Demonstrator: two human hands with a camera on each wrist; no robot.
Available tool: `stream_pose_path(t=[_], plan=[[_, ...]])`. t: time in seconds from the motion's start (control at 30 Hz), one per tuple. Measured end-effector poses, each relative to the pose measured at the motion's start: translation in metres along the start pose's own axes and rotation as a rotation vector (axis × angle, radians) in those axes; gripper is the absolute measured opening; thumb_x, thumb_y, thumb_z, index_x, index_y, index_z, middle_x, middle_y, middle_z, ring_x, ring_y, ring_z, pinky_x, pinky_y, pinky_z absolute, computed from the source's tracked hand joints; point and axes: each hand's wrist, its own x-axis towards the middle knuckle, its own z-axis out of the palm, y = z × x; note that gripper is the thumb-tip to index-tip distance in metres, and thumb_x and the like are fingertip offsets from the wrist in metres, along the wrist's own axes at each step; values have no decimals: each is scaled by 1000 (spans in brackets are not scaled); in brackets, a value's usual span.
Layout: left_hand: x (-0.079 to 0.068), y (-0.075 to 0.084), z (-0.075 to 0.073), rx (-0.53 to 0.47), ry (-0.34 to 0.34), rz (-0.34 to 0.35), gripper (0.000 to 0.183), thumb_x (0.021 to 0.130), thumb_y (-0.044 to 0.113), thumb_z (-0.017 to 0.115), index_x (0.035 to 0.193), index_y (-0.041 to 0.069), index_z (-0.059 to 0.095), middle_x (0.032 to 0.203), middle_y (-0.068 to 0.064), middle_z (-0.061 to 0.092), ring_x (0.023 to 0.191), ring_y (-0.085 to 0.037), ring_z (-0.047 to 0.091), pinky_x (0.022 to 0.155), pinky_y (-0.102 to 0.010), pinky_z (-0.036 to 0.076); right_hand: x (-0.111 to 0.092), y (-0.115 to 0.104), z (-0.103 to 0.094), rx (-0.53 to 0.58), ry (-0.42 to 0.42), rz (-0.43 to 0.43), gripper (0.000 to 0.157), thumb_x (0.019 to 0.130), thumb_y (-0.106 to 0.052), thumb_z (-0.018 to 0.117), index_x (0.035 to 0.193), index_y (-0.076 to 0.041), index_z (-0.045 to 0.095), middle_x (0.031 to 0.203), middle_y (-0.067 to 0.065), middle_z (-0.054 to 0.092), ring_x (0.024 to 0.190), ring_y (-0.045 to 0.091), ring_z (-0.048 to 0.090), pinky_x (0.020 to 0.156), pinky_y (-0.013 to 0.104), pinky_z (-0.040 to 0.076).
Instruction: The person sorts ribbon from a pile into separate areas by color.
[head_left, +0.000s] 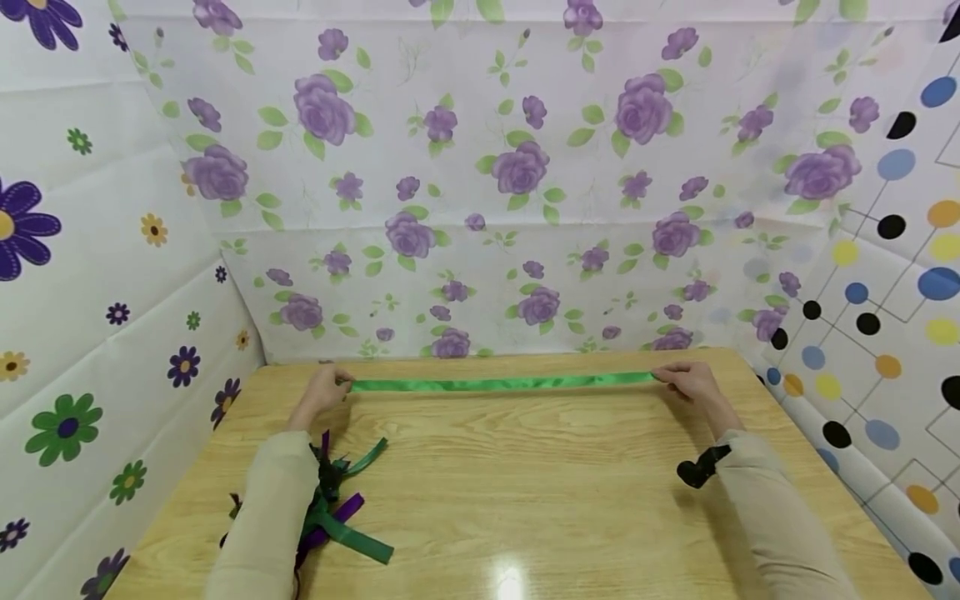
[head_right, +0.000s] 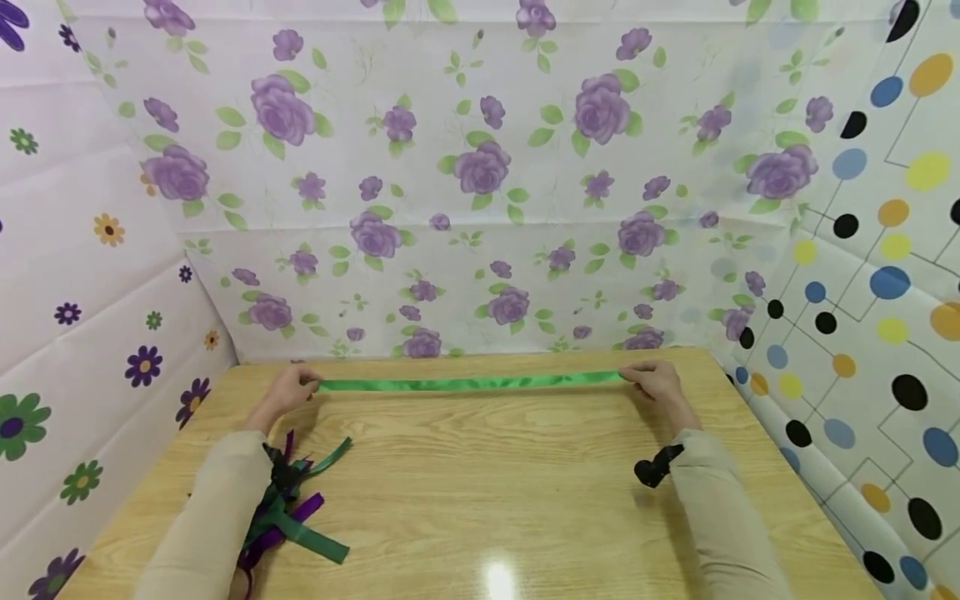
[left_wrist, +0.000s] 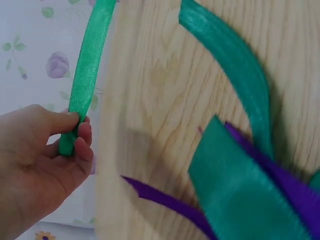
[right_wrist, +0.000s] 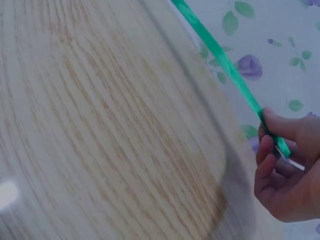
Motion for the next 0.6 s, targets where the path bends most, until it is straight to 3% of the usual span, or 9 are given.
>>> stream_pose_path(t=[0.17,0.43,0.6], plan=[[-1,2,6,-7,94,-42,24,94,-4,51,111,-18,61,99,-33,65,74,-37,66,59,-34,51,-2,-3,4,78,71,18,31,94,-22,63,116,0,68,74,-2,68,62,10,60,59,28,51],[6,2,17,-79,228,-200,28,91,-4,49,113,-13,63,94,-30,68,73,-34,66,56,-29,46,1,-7,11,134,123,77,40,96,-9,55,131,11,53,72,-5,67,65,8,67,66,28,57],[12,5,18,-69,245,-236,38,89,-3,44,124,-13,56,109,-34,63,62,-23,57,56,-28,42,4,-9,13,121,185,109,42,93,-7,55,132,9,52,79,2,68,65,9,68,69,28,57]])
